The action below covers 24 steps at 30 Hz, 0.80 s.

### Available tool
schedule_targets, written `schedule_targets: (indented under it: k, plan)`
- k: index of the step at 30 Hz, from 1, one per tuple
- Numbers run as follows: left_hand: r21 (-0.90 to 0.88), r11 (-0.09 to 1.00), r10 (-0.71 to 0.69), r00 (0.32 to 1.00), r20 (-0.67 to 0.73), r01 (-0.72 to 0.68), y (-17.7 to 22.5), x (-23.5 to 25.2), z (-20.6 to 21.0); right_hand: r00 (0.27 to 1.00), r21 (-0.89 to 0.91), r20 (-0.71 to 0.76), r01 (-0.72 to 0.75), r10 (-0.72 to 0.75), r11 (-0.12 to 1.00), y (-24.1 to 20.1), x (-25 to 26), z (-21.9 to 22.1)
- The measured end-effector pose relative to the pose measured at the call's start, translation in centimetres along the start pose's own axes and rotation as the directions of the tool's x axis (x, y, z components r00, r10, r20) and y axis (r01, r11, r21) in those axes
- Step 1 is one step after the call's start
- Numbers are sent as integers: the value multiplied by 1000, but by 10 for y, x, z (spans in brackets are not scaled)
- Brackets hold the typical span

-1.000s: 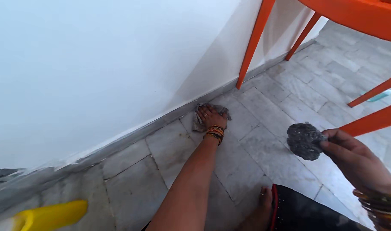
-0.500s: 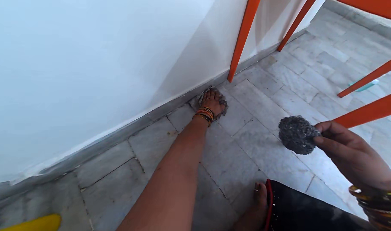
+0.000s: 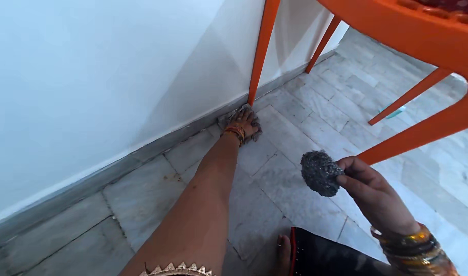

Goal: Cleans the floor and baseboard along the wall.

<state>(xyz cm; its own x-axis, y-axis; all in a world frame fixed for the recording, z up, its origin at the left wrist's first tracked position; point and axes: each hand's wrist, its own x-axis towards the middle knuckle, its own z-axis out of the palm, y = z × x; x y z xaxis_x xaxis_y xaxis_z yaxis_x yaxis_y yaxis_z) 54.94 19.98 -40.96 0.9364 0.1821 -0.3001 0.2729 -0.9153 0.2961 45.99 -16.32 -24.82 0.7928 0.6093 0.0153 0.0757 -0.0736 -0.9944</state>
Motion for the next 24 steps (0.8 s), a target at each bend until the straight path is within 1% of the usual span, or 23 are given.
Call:
schedule_targets:
  k: [2, 5, 8, 11, 13, 15, 19, 21, 24]
  plan:
    - [18, 998, 62, 998, -29, -62, 3, -15, 16, 1000, 11, -19, 1, -1, 1000, 0, 0, 1]
    - [45, 986, 162, 987, -15, -161, 19, -45, 39, 999, 24, -44, -18, 19, 1000, -1, 2, 4]
    - [26, 973, 229, 973, -24, -228, 53, -81, 62, 998, -2, -50, -30, 30, 1000, 0, 3, 9]
    - [-22, 971, 239, 970, -36, -239, 88, -112, 84, 999, -60, -35, -34, 32, 998, 2, 0, 10]
    - [-35, 980, 195, 981, -10, -195, 100, -122, 88, 999, -103, -29, -35, 32, 994, 2, -4, 10]
    - [-36, 988, 147, 989, -5, -147, 102, -123, 87, 999, -135, -29, -40, 37, 990, 2, -8, 10]
    - [-40, 999, -17, 998, -66, 15, 93, -115, 88, 996, -185, -56, -74, 65, 980, 8, -14, 2]
    - [-51, 992, -123, 986, -117, 117, 79, -114, 85, 992, -194, -87, -102, 86, 976, 14, -13, -3]
    - [-86, 958, -283, 943, -173, 272, 35, -127, 71, 988, -194, -115, -121, 100, 974, 21, -7, -6]
